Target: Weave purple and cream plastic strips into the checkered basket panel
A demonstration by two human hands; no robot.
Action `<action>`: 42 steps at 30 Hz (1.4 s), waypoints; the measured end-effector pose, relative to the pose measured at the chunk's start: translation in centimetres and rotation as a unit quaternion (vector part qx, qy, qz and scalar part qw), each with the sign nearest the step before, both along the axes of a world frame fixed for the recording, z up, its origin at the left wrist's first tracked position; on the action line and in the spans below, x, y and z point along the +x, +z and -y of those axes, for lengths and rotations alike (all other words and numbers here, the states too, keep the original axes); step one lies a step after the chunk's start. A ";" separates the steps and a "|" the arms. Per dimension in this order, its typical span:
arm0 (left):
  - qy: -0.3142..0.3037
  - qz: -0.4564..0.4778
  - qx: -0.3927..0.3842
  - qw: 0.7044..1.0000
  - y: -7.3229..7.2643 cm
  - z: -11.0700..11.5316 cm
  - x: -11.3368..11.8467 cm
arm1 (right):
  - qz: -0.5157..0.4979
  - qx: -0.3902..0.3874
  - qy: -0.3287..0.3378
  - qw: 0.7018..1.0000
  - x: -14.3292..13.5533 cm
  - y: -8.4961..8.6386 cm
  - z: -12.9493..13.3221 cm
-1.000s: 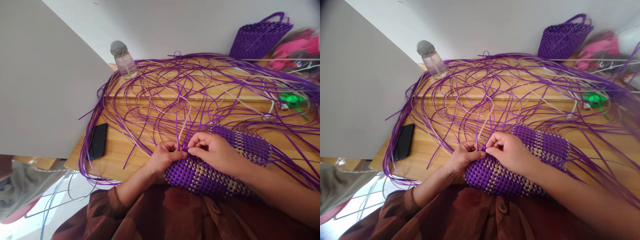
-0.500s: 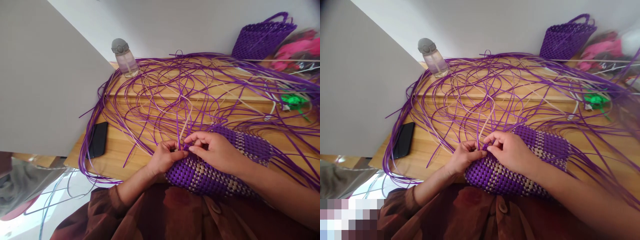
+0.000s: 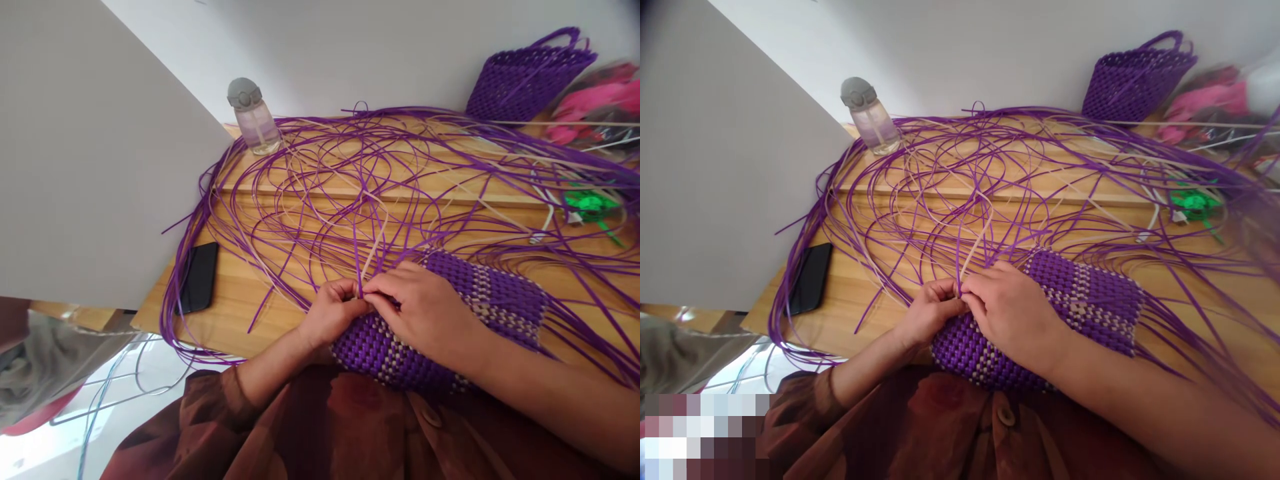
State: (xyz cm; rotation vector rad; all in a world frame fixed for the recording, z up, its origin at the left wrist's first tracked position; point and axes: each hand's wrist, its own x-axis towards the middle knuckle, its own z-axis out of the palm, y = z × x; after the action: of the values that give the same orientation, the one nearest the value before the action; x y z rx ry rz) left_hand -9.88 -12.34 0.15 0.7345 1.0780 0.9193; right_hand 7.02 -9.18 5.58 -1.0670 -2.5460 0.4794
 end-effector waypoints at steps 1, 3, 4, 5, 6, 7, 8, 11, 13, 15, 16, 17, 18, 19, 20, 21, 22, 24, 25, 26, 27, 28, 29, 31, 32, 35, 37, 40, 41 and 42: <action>0.002 0.002 -0.001 1.000 0.0 0.0 0.1 | 0.014 0.033 0.005 0.999 -0.1 -0.1 0.1; 0.006 0.000 0.002 1.000 0.1 0.0 0.2 | 0.024 0.046 0.003 0.999 -0.4 -0.1 0.1; 0.005 -0.006 0.006 1.000 0.1 0.1 0.2 | 0.021 0.028 0.001 0.999 -0.6 -0.1 -0.1; 0.004 -0.014 0.013 1.000 0.1 0.1 0.2 | 0.016 0.003 0.000 1.000 -0.7 0.0 -0.2; 0.001 -0.024 0.021 0.999 0.0 0.1 0.1 | 0.013 -0.017 -0.001 1.000 -0.9 0.1 -0.4; -0.004 -0.032 0.030 0.999 0.0 0.1 0.1 | 0.014 -0.026 0.000 1.000 -1.1 0.2 -0.5; -0.008 -0.038 0.037 0.999 0.0 0.1 0.0 | 0.018 -0.024 0.001 1.000 -1.2 0.3 -0.6; -0.013 -0.039 0.043 0.998 -0.2 0.2 -0.1 | 0.018 0.000 0.003 1.000 -1.5 0.3 -0.7; -0.010 -0.032 0.039 0.999 -0.2 0.2 -0.1 | -0.009 -0.018 0.006 1.000 -1.3 0.2 -0.7; -0.006 -0.014 0.033 0.999 -0.3 0.3 -0.1 | -0.049 -0.051 0.016 0.997 -0.6 0.1 -0.5; -0.006 -0.003 0.029 1.000 -0.3 0.3 -0.1 | -0.068 -0.068 0.022 0.995 -0.1 0.0 -0.4; -0.006 0.008 0.024 1.000 -0.3 0.3 -0.1 | -0.085 -0.084 0.024 0.993 0.4 0.0 -0.4; -0.006 0.016 0.020 1.000 -0.3 0.4 0.0 | -0.097 -0.099 0.020 0.990 0.9 -0.1 -0.3; -0.007 0.020 0.017 1.000 -0.3 0.4 0.0 | -0.105 -0.115 0.011 0.988 1.3 -0.1 -0.2; -0.009 0.021 0.016 1.000 -0.3 0.4 0.0 | -0.110 -0.131 -0.004 0.985 1.6 -0.2 -0.1; -0.010 0.018 0.017 1.000 -0.3 0.4 -0.1 | -0.113 -0.146 -0.023 0.983 1.8 -0.2 0.0; -0.011 0.015 0.020 1.000 -0.3 0.4 -0.1 | -0.115 -0.158 -0.041 0.980 1.8 -0.2 0.0; -0.013 0.005 0.026 1.000 -0.4 0.4 -0.2 | -0.120 -0.161 -0.064 0.978 1.5 -0.3 0.1; -0.014 0.001 0.028 1.000 -0.4 0.4 -0.2 | -0.122 -0.150 -0.066 0.979 1.3 -0.3 0.2; -0.016 -0.003 0.030 0.999 -0.4 0.3 -0.2 | -0.124 -0.134 -0.061 0.981 0.9 -0.2 0.2; -0.017 -0.005 0.033 0.999 -0.4 0.3 -0.2 | -0.125 -0.114 -0.050 0.984 0.6 -0.2 0.1; -0.018 -0.006 0.038 0.999 -0.3 0.3 -0.2 | -0.124 -0.095 -0.038 0.987 0.3 -0.2 0.1; -0.018 -0.010 0.044 0.999 -0.3 0.3 -0.2 | -0.123 -0.078 -0.027 0.989 0.0 -0.1 0.0; -0.016 -0.021 0.051 0.998 -0.3 0.3 -0.1 | -0.117 -0.054 -0.008 0.992 -0.3 -0.1 -0.3; -0.015 -0.030 0.051 0.998 -0.3 0.3 -0.2 | -0.109 -0.049 -0.004 0.993 -0.4 -0.2 -0.4; -0.015 -0.050 0.048 0.997 -0.5 0.3 -0.2 | -0.075 -0.051 -0.021 0.996 -0.6 -0.3 -0.6; -0.019 -0.049 0.050 0.997 -0.7 0.3 -0.2 | -0.069 -0.047 -0.037 0.996 -0.9 -0.3 -0.5; -0.018 -0.036 0.057 0.998 -0.6 0.2 -0.1 | -0.104 -0.010 -0.037 0.994 -1.5 0.3 -0.3; -0.014 -0.035 0.058 0.998 -0.5 0.2 -0.1 | -0.121 -0.016 -0.037 0.992 -1.7 0.6 -0.3; -0.007 -0.035 0.057 0.998 -0.4 0.2 0.0 | -0.132 -0.052 -0.038 0.989 -1.9 1.1 -0.4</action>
State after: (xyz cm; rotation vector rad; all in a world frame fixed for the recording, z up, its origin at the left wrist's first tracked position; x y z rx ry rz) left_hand -9.90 -12.53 -0.28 0.8732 1.0871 0.9536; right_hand 5.08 -8.82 6.71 -1.0545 -2.2620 0.6904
